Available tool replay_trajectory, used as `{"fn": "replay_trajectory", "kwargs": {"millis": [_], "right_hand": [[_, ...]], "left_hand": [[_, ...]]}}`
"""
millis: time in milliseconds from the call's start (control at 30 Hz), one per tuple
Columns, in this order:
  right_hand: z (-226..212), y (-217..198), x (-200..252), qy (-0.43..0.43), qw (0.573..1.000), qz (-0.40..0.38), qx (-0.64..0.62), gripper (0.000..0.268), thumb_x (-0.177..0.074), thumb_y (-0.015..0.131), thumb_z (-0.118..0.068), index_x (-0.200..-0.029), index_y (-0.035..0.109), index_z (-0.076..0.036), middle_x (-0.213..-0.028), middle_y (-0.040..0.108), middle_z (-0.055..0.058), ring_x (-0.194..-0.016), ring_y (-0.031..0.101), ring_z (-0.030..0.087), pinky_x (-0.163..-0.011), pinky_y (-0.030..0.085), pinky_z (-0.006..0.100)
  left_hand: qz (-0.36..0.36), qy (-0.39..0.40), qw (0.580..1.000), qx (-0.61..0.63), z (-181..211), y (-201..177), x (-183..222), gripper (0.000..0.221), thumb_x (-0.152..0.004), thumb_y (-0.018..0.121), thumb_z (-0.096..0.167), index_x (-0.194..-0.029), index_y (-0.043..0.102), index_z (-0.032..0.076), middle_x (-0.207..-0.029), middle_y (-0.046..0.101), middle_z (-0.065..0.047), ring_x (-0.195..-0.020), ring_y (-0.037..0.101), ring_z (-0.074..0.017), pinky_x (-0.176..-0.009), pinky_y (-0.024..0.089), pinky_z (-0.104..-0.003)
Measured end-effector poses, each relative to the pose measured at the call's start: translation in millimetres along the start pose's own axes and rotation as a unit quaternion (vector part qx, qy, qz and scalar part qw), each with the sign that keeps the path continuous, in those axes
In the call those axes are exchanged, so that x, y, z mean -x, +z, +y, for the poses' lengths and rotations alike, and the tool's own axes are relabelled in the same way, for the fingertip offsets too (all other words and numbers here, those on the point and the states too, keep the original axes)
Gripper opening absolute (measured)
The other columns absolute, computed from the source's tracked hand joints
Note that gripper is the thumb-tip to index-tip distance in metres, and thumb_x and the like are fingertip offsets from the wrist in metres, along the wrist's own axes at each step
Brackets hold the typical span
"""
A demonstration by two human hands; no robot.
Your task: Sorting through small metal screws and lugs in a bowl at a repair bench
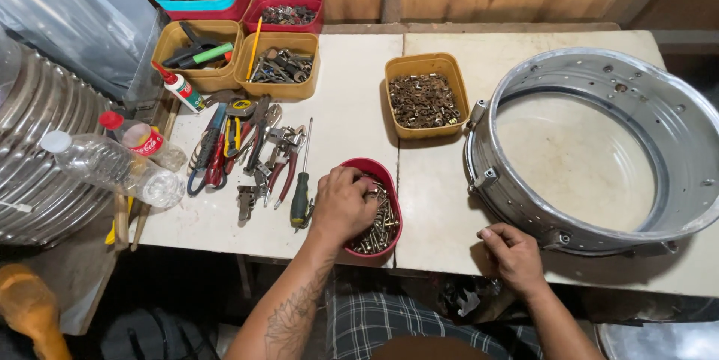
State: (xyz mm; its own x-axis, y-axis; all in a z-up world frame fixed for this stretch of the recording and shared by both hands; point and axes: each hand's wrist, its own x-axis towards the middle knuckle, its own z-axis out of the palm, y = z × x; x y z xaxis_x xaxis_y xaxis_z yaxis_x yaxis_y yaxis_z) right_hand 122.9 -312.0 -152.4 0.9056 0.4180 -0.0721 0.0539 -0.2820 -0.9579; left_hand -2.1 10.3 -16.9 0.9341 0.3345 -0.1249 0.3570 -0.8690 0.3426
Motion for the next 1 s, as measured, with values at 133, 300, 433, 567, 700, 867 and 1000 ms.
{"fn": "replay_trajectory", "kwargs": {"millis": [133,300,433,567,700,867,1000], "right_hand": [[0,-1,0,0.004,0.999,0.005,0.032,0.024,-0.093,0.072,-0.028,-0.084,0.078,-0.006,-0.059,0.058,0.000,-0.058,0.049,0.010,-0.055,0.040,0.028],[2,-1,-1,-0.003,1.000,0.002,0.031,0.024,-0.093,0.072,-0.027,-0.085,0.078,-0.005,-0.060,0.059,0.000,-0.058,0.050,0.011,-0.056,0.040,0.028],[-4,1,1,0.021,1.000,0.002,-0.010,0.024,-0.093,0.072,-0.025,-0.084,0.077,-0.003,-0.057,0.059,0.003,-0.051,0.050,0.012,-0.048,0.040,0.028],[1,-1,0,0.017,1.000,0.000,0.000,0.025,-0.093,0.072,-0.026,-0.085,0.078,-0.003,-0.059,0.061,0.003,-0.054,0.051,0.012,-0.051,0.041,0.028],[-1,0,-2,0.003,1.000,-0.002,0.003,0.023,-0.093,0.072,-0.024,-0.083,0.077,-0.004,-0.056,0.056,0.001,-0.053,0.047,0.010,-0.049,0.037,0.027],[2,-2,-2,0.001,0.999,0.001,0.041,0.024,-0.092,0.073,-0.028,-0.087,0.081,-0.005,-0.065,0.066,0.000,-0.062,0.054,0.010,-0.059,0.042,0.027],[4,-1,-3,-0.001,0.999,-0.004,0.034,0.025,-0.093,0.071,-0.027,-0.086,0.080,-0.004,-0.061,0.063,0.001,-0.058,0.052,0.011,-0.056,0.041,0.027]], "left_hand": [[0.010,0.017,1.000,-0.009,-4,3,1,0.050,-0.095,0.057,0.053,-0.129,0.068,0.017,-0.138,0.055,-0.014,-0.135,0.043,-0.0332,-0.118,0.027,-0.056],[-0.049,0.066,0.993,-0.081,5,-12,2,0.034,-0.094,0.057,0.041,-0.125,0.070,0.038,-0.156,0.039,-0.010,-0.147,0.025,-0.0373,-0.123,0.007,-0.065],[-0.065,0.036,0.991,-0.112,10,-11,-1,0.045,-0.095,0.045,0.048,-0.127,0.070,0.028,-0.156,0.041,-0.013,-0.149,0.027,-0.0351,-0.123,0.010,-0.064],[-0.028,0.034,0.995,-0.092,7,-4,0,0.042,-0.098,0.049,0.045,-0.119,0.074,0.019,-0.149,0.048,-0.018,-0.146,0.034,-0.0371,-0.122,0.015,-0.064],[-0.011,0.038,0.995,-0.088,2,2,-4,0.045,-0.098,0.048,0.044,-0.126,0.069,0.015,-0.141,0.054,-0.017,-0.141,0.038,-0.0368,-0.122,0.018,-0.061],[0.030,0.047,0.995,-0.081,-4,12,-5,0.042,-0.097,0.050,0.041,-0.122,0.071,0.015,-0.132,0.059,-0.016,-0.135,0.044,-0.0368,-0.119,0.023,-0.060],[0.046,0.049,0.993,-0.094,-6,17,-8,0.040,-0.098,0.053,0.044,-0.113,0.076,0.016,-0.125,0.062,-0.013,-0.130,0.047,-0.0356,-0.114,0.027,-0.060]]}}
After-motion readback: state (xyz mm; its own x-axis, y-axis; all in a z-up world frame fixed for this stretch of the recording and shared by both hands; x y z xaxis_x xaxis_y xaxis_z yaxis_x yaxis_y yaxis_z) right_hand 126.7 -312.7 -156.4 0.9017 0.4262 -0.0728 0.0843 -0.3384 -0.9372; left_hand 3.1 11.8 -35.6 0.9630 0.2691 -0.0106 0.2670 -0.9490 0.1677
